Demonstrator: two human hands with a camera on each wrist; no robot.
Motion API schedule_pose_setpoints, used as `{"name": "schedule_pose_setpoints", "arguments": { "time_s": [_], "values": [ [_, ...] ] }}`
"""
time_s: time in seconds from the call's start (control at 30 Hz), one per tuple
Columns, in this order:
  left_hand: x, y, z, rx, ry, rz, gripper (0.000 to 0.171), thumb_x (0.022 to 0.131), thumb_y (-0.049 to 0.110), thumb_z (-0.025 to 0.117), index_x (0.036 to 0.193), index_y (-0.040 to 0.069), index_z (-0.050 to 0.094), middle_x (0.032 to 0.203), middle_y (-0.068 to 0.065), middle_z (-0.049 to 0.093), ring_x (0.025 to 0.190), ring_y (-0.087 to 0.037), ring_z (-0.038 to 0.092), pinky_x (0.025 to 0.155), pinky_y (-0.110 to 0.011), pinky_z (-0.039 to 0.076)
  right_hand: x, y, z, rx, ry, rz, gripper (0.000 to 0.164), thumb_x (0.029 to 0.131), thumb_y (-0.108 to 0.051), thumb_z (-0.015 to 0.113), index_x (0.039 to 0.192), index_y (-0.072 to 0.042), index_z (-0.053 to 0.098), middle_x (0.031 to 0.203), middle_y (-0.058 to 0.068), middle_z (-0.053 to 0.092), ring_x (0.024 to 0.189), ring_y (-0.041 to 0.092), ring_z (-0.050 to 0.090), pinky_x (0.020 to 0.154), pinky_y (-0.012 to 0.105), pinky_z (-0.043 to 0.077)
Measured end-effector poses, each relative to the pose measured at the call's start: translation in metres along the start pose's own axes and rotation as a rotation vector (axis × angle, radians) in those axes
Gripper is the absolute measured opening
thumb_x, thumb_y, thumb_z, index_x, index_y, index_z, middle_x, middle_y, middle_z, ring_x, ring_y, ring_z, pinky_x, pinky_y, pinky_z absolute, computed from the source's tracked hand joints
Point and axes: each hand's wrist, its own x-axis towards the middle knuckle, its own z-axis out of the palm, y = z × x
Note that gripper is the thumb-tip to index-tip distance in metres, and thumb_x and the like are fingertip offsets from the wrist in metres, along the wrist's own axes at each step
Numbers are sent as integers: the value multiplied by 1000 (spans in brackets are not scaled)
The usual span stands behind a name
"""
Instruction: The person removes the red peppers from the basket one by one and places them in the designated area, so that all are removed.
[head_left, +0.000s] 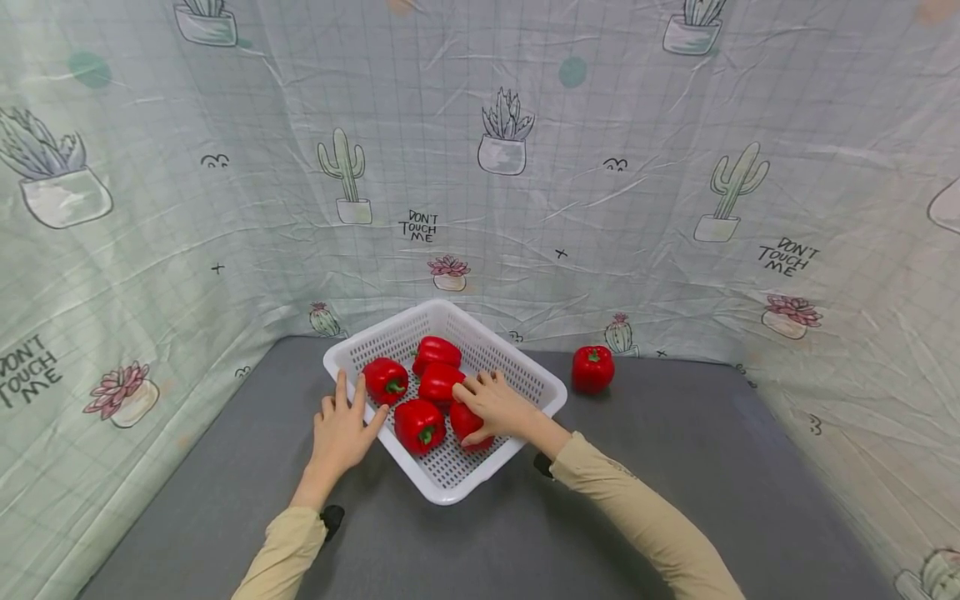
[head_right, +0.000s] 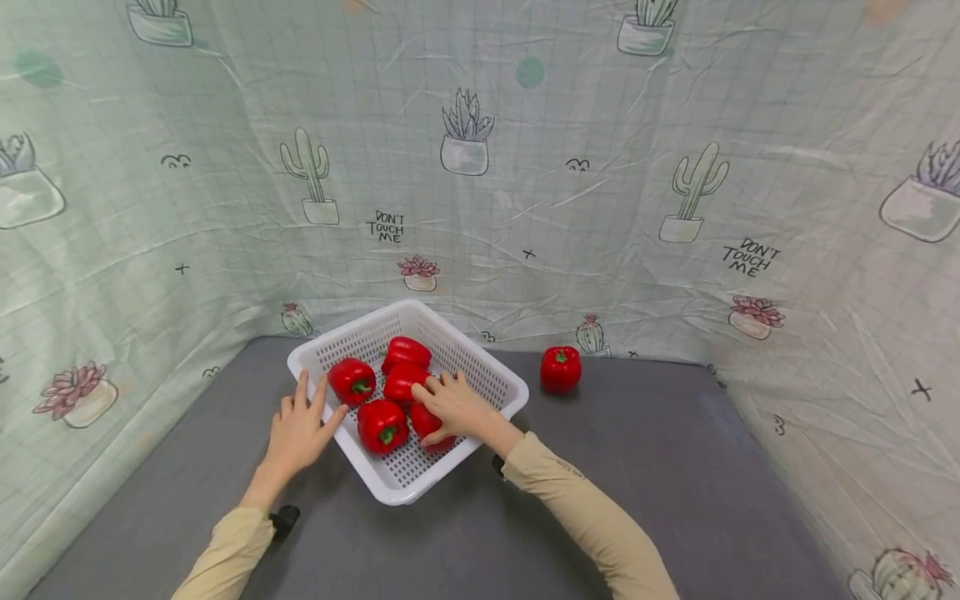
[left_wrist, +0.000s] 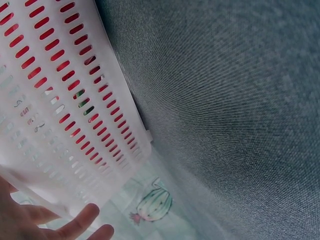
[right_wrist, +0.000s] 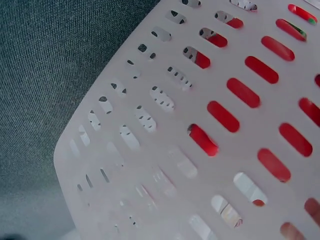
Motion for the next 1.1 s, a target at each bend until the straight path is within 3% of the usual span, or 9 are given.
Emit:
{"name": "schedule_pose_setpoints", "arguments": {
  "time_s": [0.4, 0.73, 1.1],
  "values": [
    [1, 0, 1, -5, 6, -1, 73, 86, 45, 46, 139, 0, 25, 145, -28, 12, 105, -47, 36, 80, -60, 35, -5, 0, -11, 89, 6, 16, 72, 67, -56, 67, 125, -21, 41, 124, 5, 45, 104, 22, 40, 84, 39, 36],
    [0, -1, 1, -6, 7, 0, 73, 86, 46, 46, 139, 0, 25, 145, -28, 12, 105, -47, 36, 80, -60, 35, -14, -1, -26, 59, 84, 10, 69, 66, -61, 64, 121, -24, 45, 122, 5, 47, 103, 19, 39, 79, 36, 34],
    [0, -1, 0, -12, 7, 3, 73, 86, 45, 46, 139, 0, 25, 145, -28, 12, 104, -47, 36, 79, -60, 35, -26, 5, -39, 124, 159, 29, 62, 69, -55, 66, 119, -22, 49, 118, 6, 48, 102, 20, 40, 80, 36, 39]
  ]
}}
